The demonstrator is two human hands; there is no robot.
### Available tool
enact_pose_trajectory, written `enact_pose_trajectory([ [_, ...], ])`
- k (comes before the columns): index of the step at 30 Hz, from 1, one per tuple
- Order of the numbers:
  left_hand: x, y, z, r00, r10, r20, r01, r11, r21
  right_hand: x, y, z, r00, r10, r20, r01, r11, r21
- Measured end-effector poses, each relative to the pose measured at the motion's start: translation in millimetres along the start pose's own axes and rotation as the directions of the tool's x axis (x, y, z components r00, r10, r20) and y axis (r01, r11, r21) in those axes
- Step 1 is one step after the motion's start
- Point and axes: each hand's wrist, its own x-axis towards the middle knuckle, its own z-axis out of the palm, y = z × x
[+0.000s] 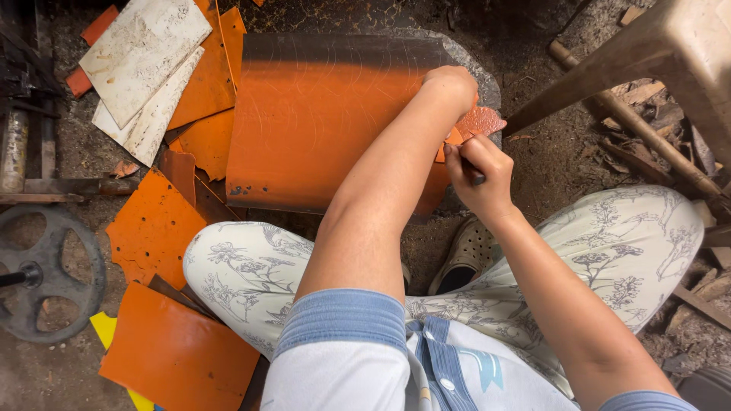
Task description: The person sits on the floor and uses a small knife to cut a curved shape out of an orange sheet of material. They hold the sheet steady with one hand and carefully trace the outline with the knife, separating the cut piece from the larger sheet.
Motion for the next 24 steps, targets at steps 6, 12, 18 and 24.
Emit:
enact_pose_trajectory([
  [6, 14, 3, 8, 0.997, 0.006, -0.079, -0.002, 0.999, 0.053, 10, 9, 1, 0.999, -0.029, 0.028, 0.029, 1.0, 0.003],
  [12, 18, -1, 16, 0.999, 0.0, -0.054, 0.0, 1.0, 0.009, 15, 5, 5, 0.996, -0.065, 0.058, 0.068, 0.996, -0.059],
  [18, 19, -8, 22, 0.995, 0.018, -0.1, -0.03, 0.992, -0.125, 30, -8, -7, 0.989, -0.024, 0.149, 0.047, 0.987, -0.154],
  [24, 17, -8, 23, 0.988, 0.033, -0.15, -0.052, 0.991, -0.124, 32, -22, -14, 0.972, 0.132, 0.196, -0.098, 0.979, -0.178],
])
